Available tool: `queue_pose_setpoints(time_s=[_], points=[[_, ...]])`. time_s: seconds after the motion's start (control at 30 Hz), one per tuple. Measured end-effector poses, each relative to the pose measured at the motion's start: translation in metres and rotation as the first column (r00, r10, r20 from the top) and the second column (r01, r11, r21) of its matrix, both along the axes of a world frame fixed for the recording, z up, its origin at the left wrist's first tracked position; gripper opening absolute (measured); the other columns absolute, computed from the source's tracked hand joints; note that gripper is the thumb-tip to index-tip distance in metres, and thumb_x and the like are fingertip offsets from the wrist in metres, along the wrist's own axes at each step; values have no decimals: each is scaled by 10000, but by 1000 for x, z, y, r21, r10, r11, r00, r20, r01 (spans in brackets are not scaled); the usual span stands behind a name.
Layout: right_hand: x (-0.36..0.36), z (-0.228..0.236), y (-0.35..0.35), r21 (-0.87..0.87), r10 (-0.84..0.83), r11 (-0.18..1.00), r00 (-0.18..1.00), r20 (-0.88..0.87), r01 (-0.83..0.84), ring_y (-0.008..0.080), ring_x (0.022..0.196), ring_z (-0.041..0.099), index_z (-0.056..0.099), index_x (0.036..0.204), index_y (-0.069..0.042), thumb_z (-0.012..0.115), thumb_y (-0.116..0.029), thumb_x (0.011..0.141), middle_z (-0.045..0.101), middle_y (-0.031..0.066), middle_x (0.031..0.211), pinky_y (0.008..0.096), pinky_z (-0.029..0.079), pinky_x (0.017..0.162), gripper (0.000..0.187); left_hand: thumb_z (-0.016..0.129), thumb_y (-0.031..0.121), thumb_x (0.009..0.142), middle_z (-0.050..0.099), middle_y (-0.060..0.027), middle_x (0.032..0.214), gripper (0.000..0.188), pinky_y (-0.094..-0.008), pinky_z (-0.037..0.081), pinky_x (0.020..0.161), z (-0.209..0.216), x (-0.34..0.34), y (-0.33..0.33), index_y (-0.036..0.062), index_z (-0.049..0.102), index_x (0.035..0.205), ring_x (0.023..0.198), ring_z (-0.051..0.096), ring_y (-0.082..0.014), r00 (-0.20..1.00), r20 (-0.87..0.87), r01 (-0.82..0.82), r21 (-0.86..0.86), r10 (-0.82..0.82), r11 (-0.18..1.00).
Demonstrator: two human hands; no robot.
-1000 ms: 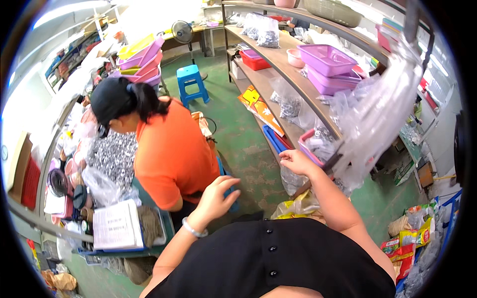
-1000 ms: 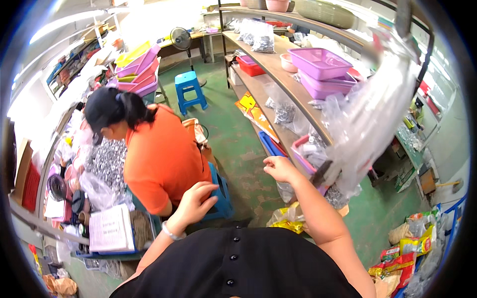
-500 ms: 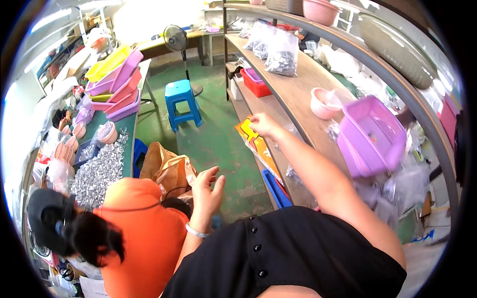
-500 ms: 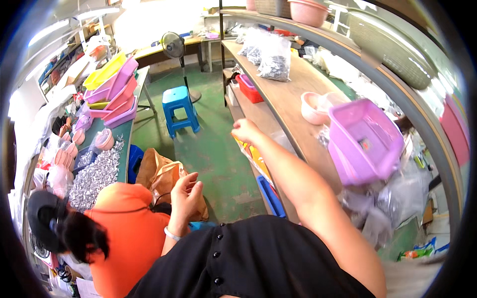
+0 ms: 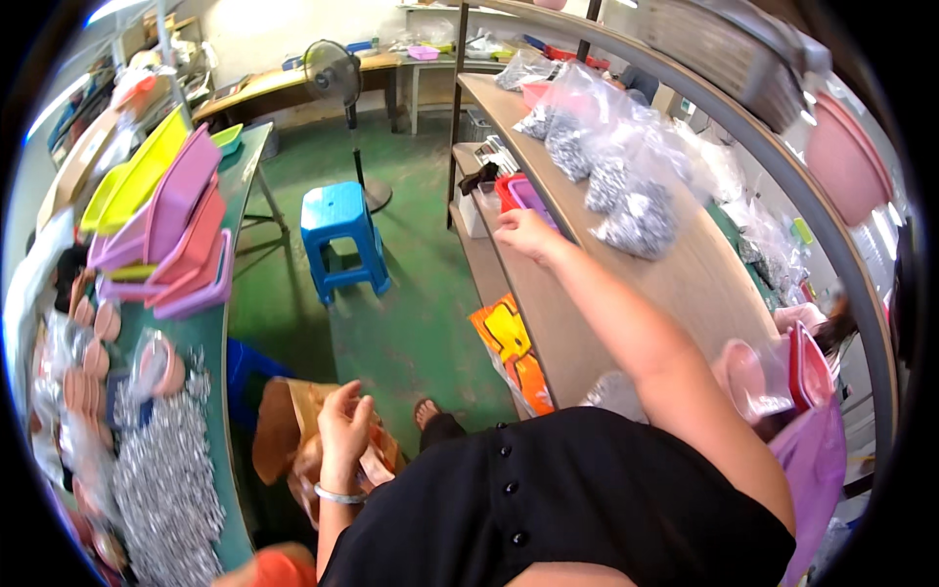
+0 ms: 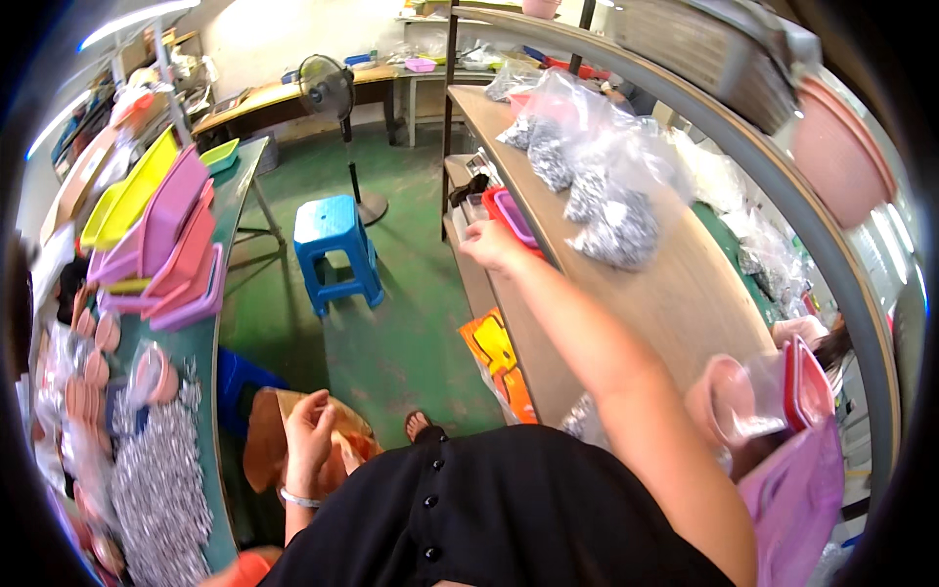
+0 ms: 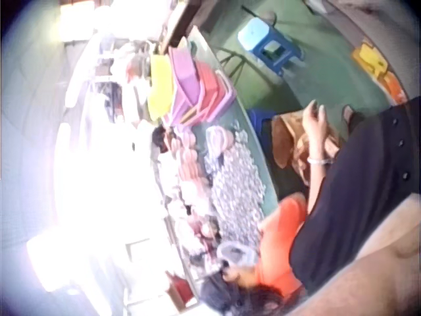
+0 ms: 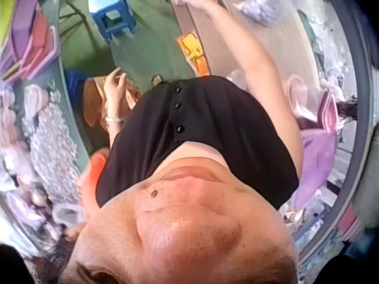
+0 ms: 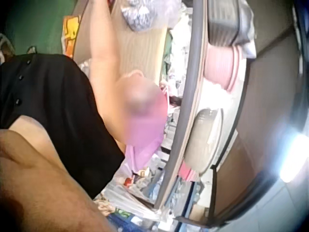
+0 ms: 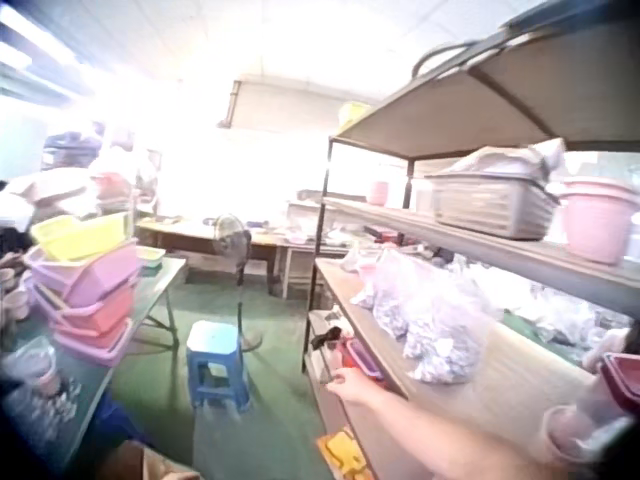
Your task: The person sorts small white flower-shaped plastic pieces on a green table, picking them up individually and placing them into a pink basket. The person then transfers the basket to a coworker and retrieves a new bag of similar items to continue the sorting process.
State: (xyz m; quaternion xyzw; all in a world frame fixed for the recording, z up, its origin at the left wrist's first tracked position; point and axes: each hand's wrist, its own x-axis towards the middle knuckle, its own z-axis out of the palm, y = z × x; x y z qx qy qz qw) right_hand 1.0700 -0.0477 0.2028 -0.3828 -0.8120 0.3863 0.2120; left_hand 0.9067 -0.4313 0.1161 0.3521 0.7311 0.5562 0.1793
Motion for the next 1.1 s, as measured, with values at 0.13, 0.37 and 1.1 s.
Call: queue_pose_setpoints(time_s=[0.13, 0.37, 1.1], points=[[-37, 24, 101, -165, -286, 948, 955, -82, 270, 232, 931, 577, 452, 1193, 58, 651, -217, 754, 591, 173, 1032, 326, 464, 799, 555, 631, 96, 776, 583, -146, 973, 311, -287, 487, 685, 17, -82, 99, -19, 571, 1058, 763, 601, -196, 990, -35, 127, -158, -134, 979], [-63, 56, 318, 226, -507, 775, 795, -332, 590, 341, 1247, 328, 159, 1331, 107, 716, -367, 693, 314, 290, 1325, 374, 284, 1024, 970, 626, 101, 775, 582, -149, 967, 320, -291, 478, 665, 50, -182, 221, -14, 568, 1068, 776, 597, -198, 966, -55, 233, -224, -251, 946], [-78, 80, 434, -167, -506, 332, 26, -862, 929, 135, 653, 517, 578, 936, 38, 542, -188, 877, 594, 64, 808, 282, 396, 550, 236, 637, 132, 794, 618, -141, 933, 341, -285, 490, 695, 37, -414, 528, -36, 559, 1080, 788, 618, -173, 927, -23, 335, -394, -374, 856]])
